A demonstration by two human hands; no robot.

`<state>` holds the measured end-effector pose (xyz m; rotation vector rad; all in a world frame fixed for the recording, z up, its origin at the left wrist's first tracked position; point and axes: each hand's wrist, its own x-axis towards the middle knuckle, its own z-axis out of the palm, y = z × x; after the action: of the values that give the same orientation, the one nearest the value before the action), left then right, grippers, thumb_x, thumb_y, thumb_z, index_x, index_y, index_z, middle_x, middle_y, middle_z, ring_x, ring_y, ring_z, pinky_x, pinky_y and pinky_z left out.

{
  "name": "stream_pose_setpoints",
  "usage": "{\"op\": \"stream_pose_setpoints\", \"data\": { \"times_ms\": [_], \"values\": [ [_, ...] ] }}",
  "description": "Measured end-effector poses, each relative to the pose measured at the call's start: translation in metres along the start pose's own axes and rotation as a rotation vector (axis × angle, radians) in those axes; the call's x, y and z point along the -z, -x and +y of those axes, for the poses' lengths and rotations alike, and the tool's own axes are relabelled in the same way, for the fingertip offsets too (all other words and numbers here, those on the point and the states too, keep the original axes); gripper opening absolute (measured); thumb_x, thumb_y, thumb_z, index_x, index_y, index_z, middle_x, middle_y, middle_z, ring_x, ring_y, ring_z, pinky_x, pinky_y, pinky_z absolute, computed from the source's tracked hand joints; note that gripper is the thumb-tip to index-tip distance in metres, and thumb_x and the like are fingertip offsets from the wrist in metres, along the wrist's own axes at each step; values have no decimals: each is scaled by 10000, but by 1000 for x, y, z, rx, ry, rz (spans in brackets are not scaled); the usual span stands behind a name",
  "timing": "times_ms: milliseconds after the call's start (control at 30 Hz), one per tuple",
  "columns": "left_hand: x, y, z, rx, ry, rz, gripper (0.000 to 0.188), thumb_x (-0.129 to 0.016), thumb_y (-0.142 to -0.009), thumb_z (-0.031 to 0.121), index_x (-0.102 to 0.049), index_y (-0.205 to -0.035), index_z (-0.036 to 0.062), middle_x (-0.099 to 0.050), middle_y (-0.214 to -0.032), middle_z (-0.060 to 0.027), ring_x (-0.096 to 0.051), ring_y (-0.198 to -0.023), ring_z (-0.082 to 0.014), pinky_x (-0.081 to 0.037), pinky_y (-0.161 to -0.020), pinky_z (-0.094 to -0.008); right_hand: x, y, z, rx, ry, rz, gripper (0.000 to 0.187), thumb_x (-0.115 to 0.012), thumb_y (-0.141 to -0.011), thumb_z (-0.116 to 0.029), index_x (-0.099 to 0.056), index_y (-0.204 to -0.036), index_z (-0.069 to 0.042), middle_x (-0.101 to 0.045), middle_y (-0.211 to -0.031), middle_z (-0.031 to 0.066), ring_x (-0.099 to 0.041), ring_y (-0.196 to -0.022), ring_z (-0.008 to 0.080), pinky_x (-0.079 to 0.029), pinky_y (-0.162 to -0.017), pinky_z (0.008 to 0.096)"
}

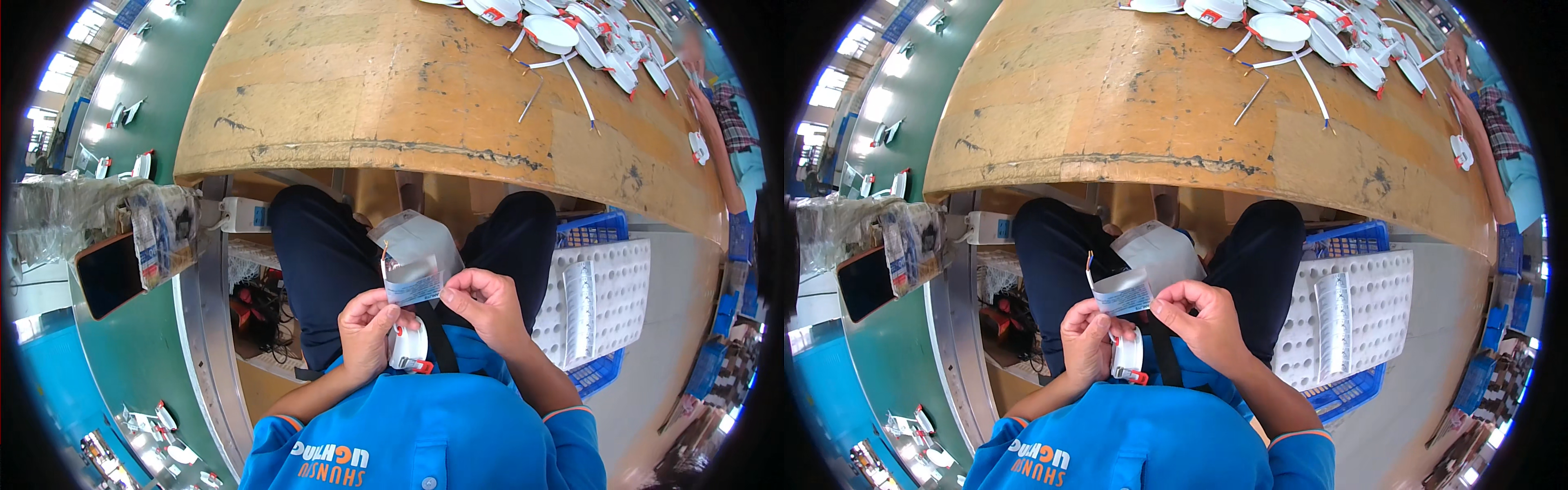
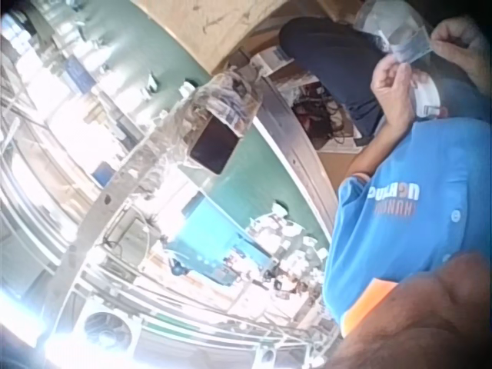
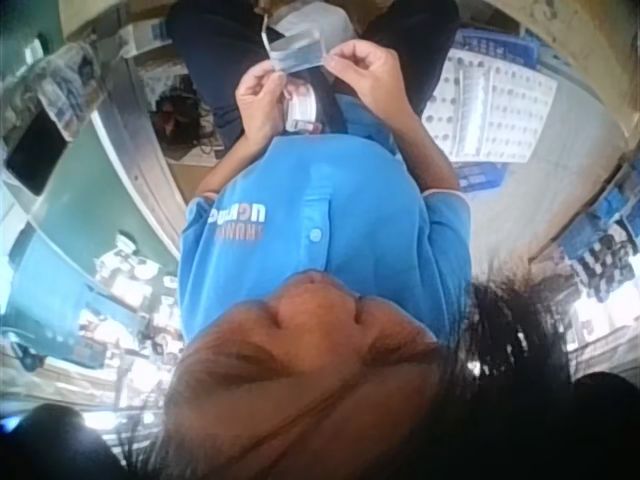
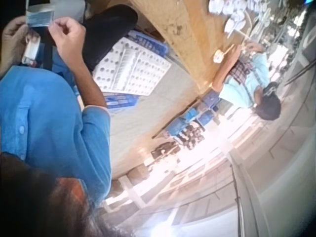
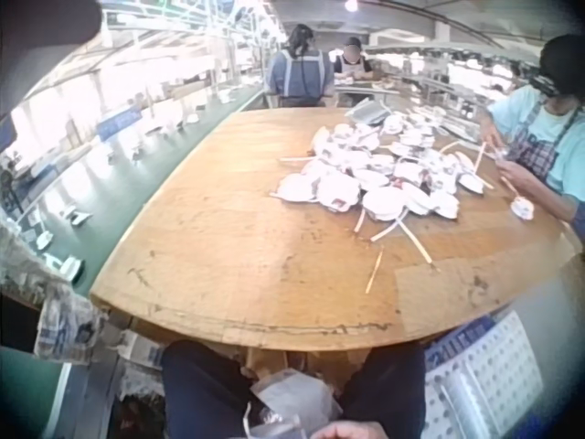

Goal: The person applies technical certification labels to circular LED lighting fixtures by hand on an assembly line.

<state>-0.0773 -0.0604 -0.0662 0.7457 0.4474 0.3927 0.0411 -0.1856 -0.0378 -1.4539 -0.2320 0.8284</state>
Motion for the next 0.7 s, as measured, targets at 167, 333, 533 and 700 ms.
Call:
{"op": "stream_pose_setpoints", "data": {
  "times_ms": [167,333,533,700],
  "values": [
    [0,1,0,-10,-12,-5,157,-518,-840,39,-528,-977,-37,-618,-784,-167,-623,-668,-193,-515,-655,-308,-1,0,1,14,9,-1,95,-635,-760,-78,-616,-771,15,-538,-598,-24,-427,-546,17,-340,-484,172],
    [0,2,-1,-29,-16,-2,159,-508,-850,53,-530,-979,-37,-616,-753,-163,-621,-665,-195,-512,-663,-313,-3,1,0,34,25,7,101,-639,-756,-83,-616,-764,15,-539,-596,-21,-433,-547,18,-346,-485,172],
    [0,2,0,-12,-13,-2,162,-513,-851,64,-535,-981,-30,-615,-740,-158,-620,-661,-199,-512,-660,-318,-2,2,-3,57,106,17,109,-642,-755,-91,-614,-756,14,-534,-588,-19,-438,-544,22,-351,-486,173],
    [0,2,0,-17,7,-8,162,-518,-848,59,-534,-981,-31,-613,-736,-159,-619,-660,-200,-512,-658,-319,-4,1,-2,71,100,20,112,-647,-753,-94,-614,-755,13,-526,-581,-21,-438,-542,23,-349,-483,174]
  ]
}}
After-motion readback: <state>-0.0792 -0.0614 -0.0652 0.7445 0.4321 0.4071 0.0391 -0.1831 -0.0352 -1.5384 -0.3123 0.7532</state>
